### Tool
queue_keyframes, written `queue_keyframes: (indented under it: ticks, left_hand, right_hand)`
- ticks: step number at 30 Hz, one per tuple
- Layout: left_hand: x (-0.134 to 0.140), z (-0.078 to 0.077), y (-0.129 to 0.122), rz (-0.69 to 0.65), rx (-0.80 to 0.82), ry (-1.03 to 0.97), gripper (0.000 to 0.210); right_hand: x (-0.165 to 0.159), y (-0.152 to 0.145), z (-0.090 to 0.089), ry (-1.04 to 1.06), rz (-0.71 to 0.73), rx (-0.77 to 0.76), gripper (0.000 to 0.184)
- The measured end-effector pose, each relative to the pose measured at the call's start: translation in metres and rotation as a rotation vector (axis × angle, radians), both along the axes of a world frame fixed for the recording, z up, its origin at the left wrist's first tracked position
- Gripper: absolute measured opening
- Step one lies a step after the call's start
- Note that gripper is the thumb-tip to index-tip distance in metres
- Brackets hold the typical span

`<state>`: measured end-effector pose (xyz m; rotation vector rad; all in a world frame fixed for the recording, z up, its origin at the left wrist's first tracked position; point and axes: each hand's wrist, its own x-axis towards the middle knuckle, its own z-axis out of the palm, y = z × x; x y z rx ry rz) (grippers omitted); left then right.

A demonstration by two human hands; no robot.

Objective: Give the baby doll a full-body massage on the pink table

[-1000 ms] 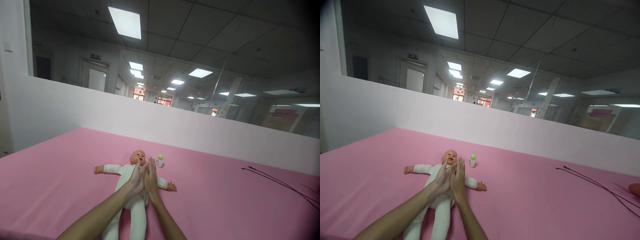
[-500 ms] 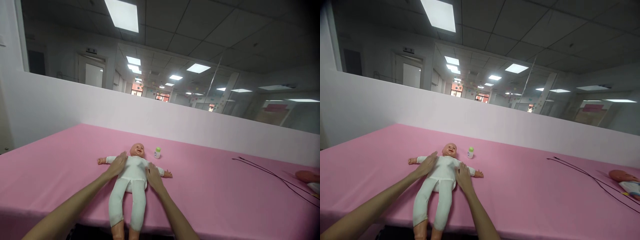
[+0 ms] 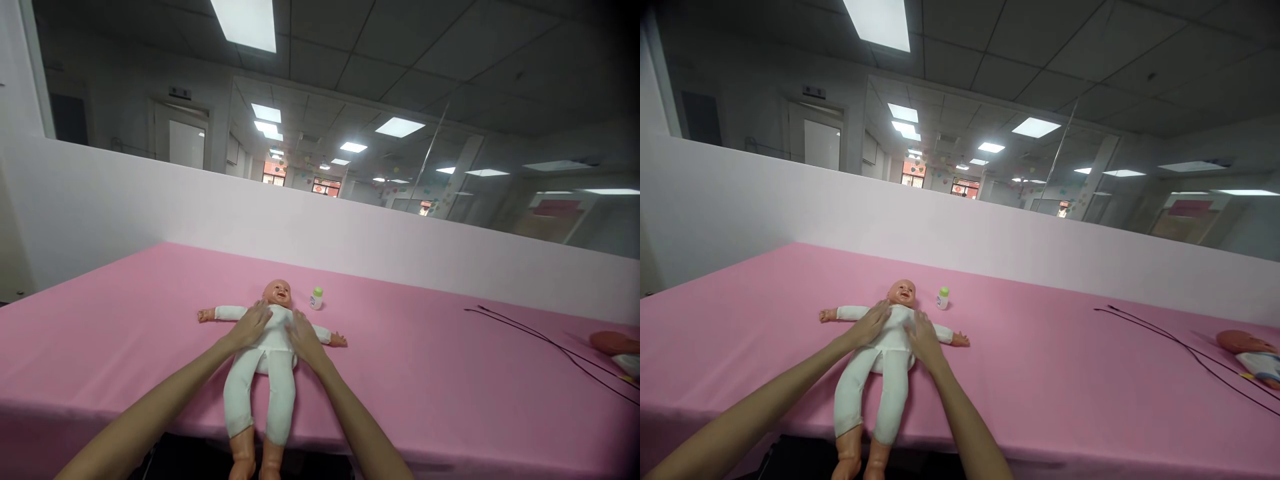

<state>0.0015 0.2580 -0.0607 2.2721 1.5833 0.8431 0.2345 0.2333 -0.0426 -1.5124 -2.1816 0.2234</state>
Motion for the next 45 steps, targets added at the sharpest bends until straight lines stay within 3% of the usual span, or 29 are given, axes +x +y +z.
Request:
queue_keyframes:
  ticks: [3,7,10,14,19,25,30,33,36,38,40,43,45]
  left_hand:
    - [0.005,-0.009,0.003,0.011,-0.051,0.04,0.075]
    - [-0.029,-0.019,-0.002,0.07,-0.06,0.109,0.065]
    - [-0.065,-0.015,-0.006,0.161,-0.026,0.15,0.055]
    - [-0.11,-0.004,-0.005,0.31,-0.075,0.143,0.046]
    - [-0.138,0.004,-0.007,0.265,-0.155,0.027,0.027]
    - [-0.133,0.026,-0.018,0.15,-0.113,-0.182,0.033]
    - [-0.117,0.038,-0.045,0.023,0.034,-0.411,0.031]
    - [-0.103,0.029,-0.064,-0.147,0.149,-0.272,0.017]
    - [-0.092,0.012,-0.074,-0.328,0.199,-0.085,0.029]
    - [-0.086,0.004,-0.071,-0.305,0.203,-0.137,0.026]
    - [-0.08,0.004,-0.058,-0.18,0.179,-0.334,0.024]
    - [-0.066,0.016,-0.02,0.033,0.096,-0.692,0.037]
    - [-0.054,0.025,0.012,0.139,0.042,-0.811,0.048]
  right_hand:
    - [-0.005,-0.003,-0.01,-0.05,0.014,-0.022,0.066]
    - [0.025,-0.007,-0.009,-0.1,-0.074,-0.007,0.049]
    - [0.056,-0.006,0.0,-0.125,-0.214,-0.017,0.045]
    - [0.09,-0.002,0.011,-0.102,-0.477,-0.125,0.054]
    - [0.105,-0.004,0.014,-0.005,-0.531,-0.225,0.056]
    - [0.095,-0.013,0.01,0.22,-0.418,-0.227,0.048]
    - [0.076,-0.033,0.017,0.638,-0.135,-0.019,0.042]
    - [0.064,-0.056,0.012,0.47,0.17,0.025,0.018]
    - [0.059,-0.07,0.001,0.244,0.343,0.036,0.024]
    - [0.059,-0.064,-0.003,0.251,0.336,0.045,0.025]
    - [0.058,-0.042,0.001,0.379,0.241,0.058,0.027]
    - [0.05,0.007,0.02,0.633,-0.008,0.069,0.05]
    - [0.041,0.042,0.031,0.735,-0.136,0.032,0.057]
